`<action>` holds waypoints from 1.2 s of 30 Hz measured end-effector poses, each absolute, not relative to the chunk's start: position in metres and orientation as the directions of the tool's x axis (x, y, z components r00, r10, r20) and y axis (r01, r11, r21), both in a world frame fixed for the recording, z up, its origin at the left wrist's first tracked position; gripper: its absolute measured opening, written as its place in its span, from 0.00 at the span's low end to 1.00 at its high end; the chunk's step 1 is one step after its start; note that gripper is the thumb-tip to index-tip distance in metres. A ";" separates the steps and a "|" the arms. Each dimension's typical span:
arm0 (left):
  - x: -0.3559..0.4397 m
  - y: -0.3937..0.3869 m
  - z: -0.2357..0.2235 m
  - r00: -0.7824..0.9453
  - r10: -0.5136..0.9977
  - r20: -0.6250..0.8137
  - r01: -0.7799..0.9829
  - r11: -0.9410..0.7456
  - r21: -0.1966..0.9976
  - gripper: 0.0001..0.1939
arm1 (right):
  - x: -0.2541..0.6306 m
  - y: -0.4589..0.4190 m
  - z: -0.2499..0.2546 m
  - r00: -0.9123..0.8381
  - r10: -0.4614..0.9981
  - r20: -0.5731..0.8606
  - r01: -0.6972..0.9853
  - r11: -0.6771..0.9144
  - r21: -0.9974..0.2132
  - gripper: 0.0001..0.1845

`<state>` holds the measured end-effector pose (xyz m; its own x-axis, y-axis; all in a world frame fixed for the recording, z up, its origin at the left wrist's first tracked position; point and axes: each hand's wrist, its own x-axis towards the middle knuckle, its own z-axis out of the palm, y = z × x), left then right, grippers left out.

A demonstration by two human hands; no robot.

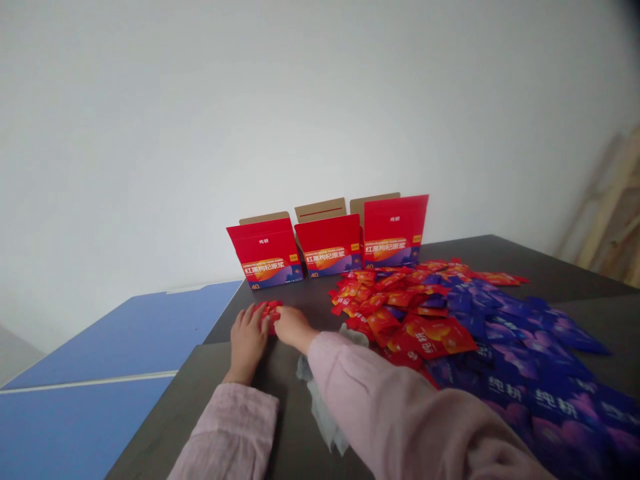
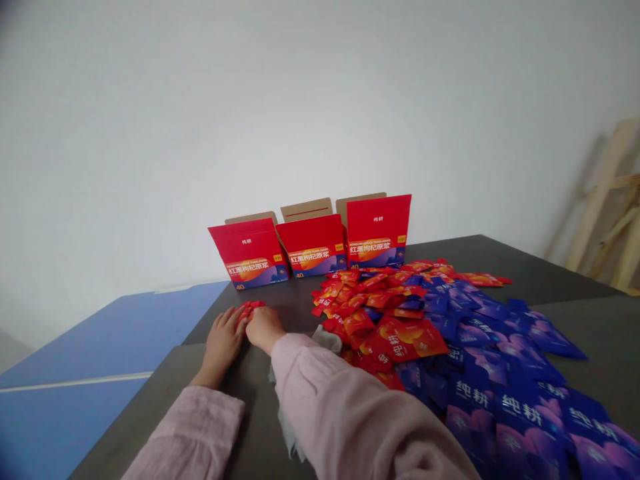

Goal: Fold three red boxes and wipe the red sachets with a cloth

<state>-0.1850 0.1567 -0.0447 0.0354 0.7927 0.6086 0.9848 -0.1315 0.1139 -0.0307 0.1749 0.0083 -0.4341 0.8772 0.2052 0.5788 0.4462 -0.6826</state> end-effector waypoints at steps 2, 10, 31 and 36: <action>-0.169 0.152 -0.033 0.022 0.755 0.656 0.987 -0.122 0.107 0.21 | -0.019 0.166 0.016 -0.440 0.881 0.175 0.616 0.438 -0.655 0.16; -0.081 0.122 -0.003 0.147 0.856 0.496 0.863 -0.356 0.358 0.18 | 0.045 0.119 0.014 -0.371 0.920 0.124 0.741 0.374 -0.558 0.16; 0.040 0.022 0.024 0.276 0.927 0.254 0.779 -0.370 0.506 0.20 | 0.226 0.072 -0.003 -0.074 0.891 0.449 0.579 0.405 -0.707 0.12; 0.044 0.010 0.011 0.348 0.886 0.306 0.838 -0.440 0.323 0.27 | 0.266 0.075 -0.012 -0.069 0.842 0.535 0.775 0.383 -0.503 0.21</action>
